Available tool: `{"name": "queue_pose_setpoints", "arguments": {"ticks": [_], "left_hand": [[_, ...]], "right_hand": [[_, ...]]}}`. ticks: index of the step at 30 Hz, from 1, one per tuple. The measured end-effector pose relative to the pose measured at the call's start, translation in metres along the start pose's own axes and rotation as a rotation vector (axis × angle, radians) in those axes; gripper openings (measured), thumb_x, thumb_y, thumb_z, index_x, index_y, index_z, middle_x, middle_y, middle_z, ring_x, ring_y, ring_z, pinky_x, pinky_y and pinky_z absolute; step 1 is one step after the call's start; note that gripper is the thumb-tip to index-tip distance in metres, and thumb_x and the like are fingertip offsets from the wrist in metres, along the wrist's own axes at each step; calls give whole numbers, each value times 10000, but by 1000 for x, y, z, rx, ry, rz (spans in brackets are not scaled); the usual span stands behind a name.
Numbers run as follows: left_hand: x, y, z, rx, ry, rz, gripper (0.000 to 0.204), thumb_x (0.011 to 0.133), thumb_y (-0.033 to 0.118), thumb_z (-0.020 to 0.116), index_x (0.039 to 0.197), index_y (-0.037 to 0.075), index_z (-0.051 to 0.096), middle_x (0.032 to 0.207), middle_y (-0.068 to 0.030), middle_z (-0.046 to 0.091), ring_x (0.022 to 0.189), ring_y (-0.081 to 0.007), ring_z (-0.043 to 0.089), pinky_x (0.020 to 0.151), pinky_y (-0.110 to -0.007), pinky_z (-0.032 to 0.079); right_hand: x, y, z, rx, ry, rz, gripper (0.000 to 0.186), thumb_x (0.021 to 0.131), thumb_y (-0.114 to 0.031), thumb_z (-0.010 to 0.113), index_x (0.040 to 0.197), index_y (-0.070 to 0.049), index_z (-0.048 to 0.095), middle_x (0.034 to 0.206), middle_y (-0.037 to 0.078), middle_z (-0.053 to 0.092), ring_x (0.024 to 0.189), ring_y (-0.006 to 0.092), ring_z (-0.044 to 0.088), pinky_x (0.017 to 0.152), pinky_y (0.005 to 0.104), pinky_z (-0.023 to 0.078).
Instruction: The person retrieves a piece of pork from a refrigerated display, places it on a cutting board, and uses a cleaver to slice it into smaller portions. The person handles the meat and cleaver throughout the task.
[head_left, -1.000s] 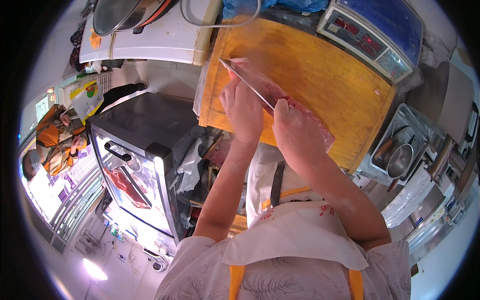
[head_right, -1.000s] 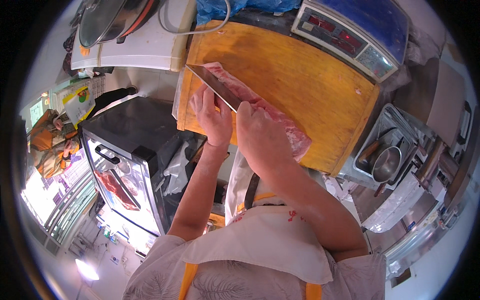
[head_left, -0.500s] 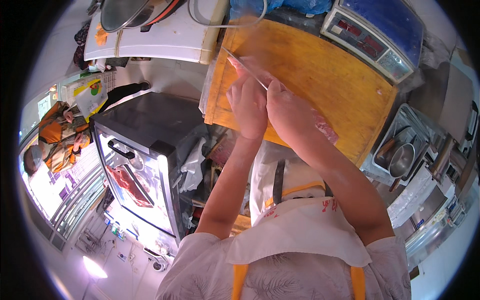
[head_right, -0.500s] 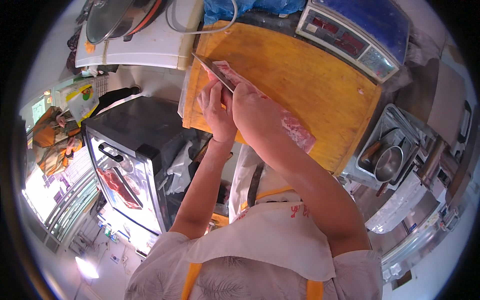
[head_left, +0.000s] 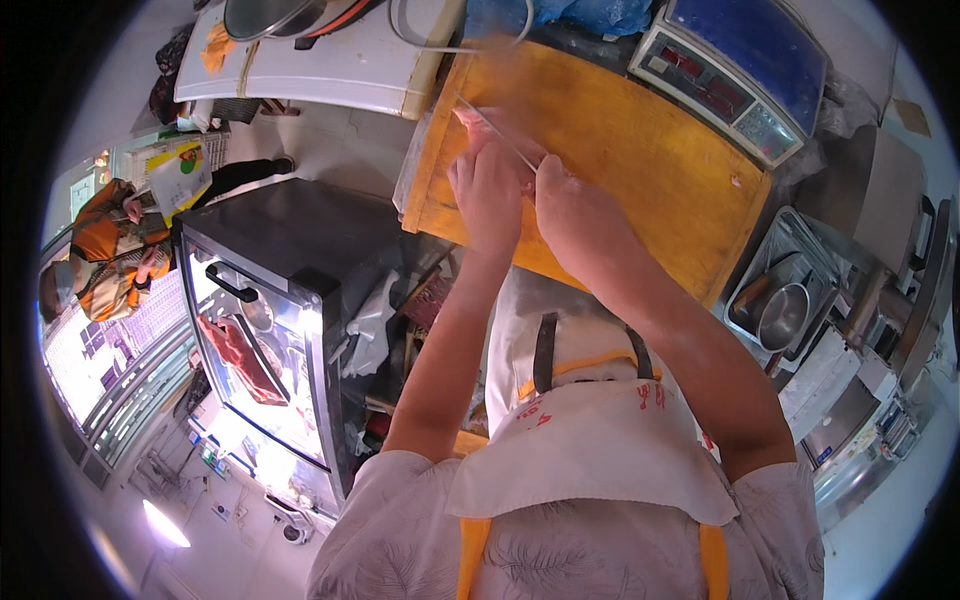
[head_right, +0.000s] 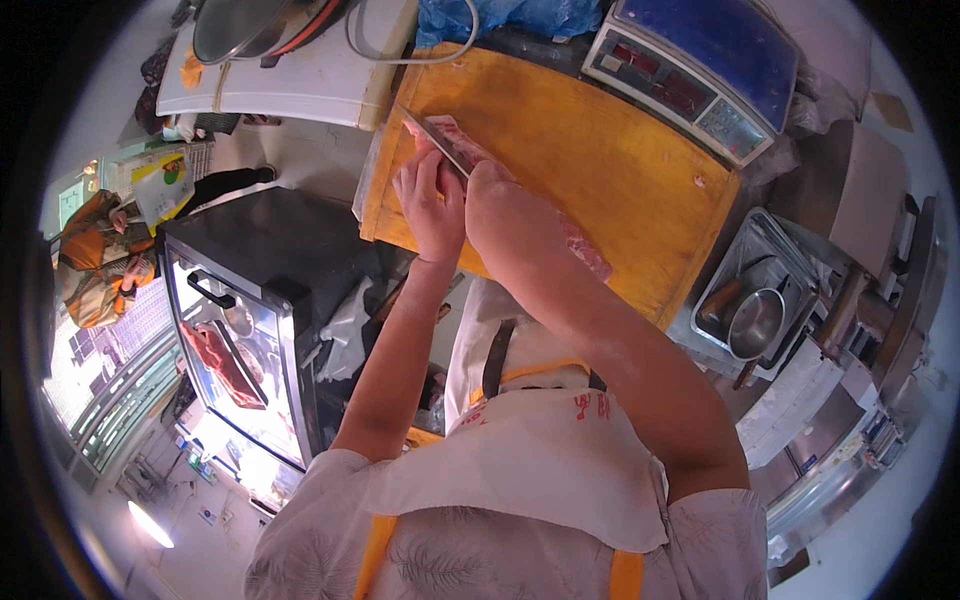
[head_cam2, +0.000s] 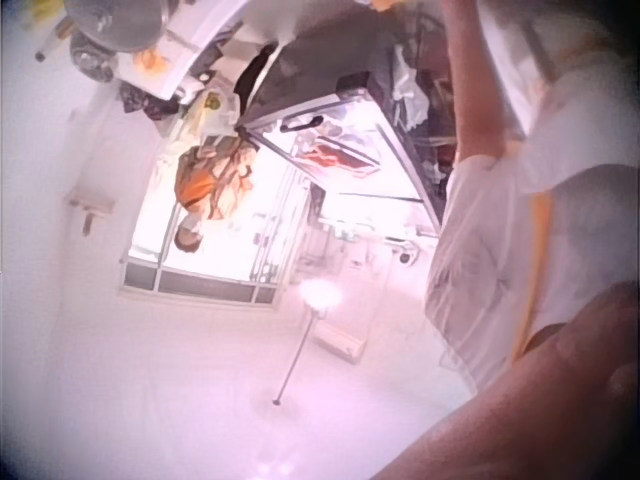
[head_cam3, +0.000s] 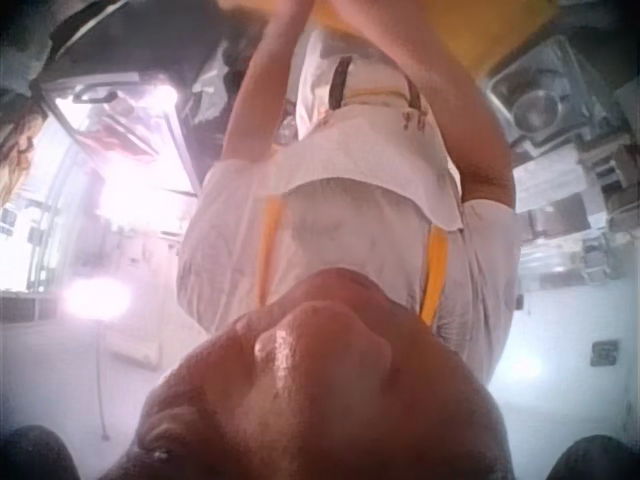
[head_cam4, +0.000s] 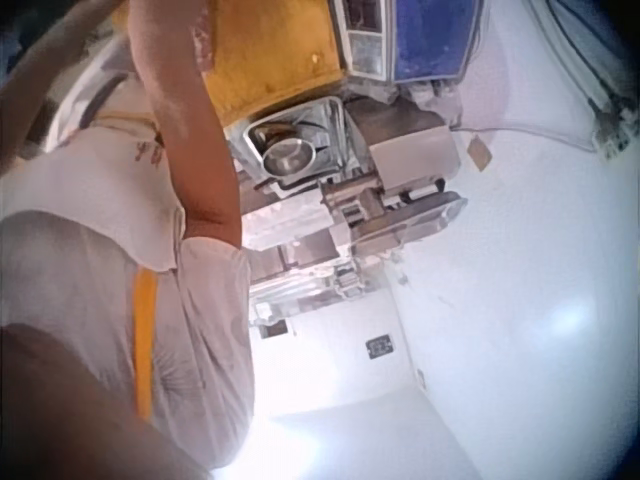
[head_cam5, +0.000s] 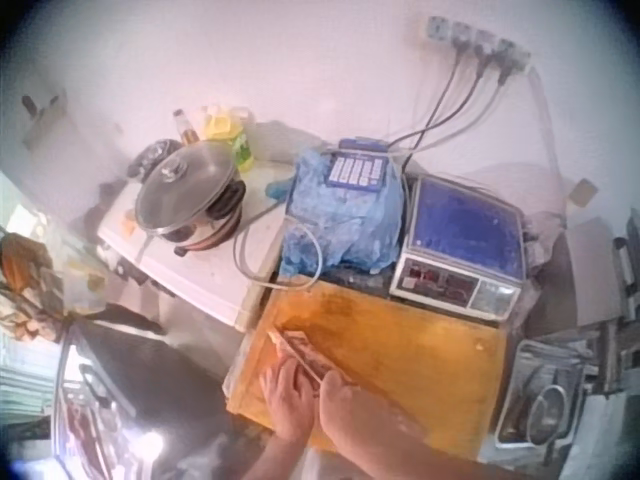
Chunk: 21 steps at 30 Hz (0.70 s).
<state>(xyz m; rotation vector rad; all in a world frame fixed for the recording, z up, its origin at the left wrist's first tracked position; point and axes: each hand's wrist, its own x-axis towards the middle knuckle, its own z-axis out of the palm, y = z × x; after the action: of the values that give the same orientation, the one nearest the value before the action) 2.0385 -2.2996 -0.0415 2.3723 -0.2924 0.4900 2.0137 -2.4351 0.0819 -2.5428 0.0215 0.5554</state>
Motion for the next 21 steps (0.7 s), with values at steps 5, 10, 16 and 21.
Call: {"name": "queue_pose_setpoints", "arguments": {"ticks": [5,10,16,21], "left_hand": [[2,-8,1,-54,-9,-90,251,885,-9,667,1132,29,688,1165,-155,670,1036,-383,581,926,-463,463],[-8,-7,-12,-82,24,-3,257,876,-5,680,1132,19,683,1166,-160,670,1048,-384,586,928,-453,471],[-21,-4,-33,-100,-4,13,245,873,3,685,1115,34,684,1172,-142,677,1055,-381,588,941,-450,475],[-43,-19,-31,-72,-14,-70,203,882,16,675,1083,39,685,1159,-124,677,1077,-374,584,952,-440,485]], "right_hand": [[18,5,21,-99,-43,7,104,1001,-67,538,1040,26,512,858,274,728,822,416,754,643,512,617],[22,19,55,-114,-48,2,165,1038,-121,498,1070,38,526,924,305,723,860,431,749,687,503,618],[21,-24,22,52,-72,27,205,1023,-125,504,1116,53,546,1096,344,686,1026,508,679,881,568,543],[-19,-22,6,-145,-158,-13,209,986,-121,547,1086,62,539,1078,335,678,996,527,659,865,575,529]]}}
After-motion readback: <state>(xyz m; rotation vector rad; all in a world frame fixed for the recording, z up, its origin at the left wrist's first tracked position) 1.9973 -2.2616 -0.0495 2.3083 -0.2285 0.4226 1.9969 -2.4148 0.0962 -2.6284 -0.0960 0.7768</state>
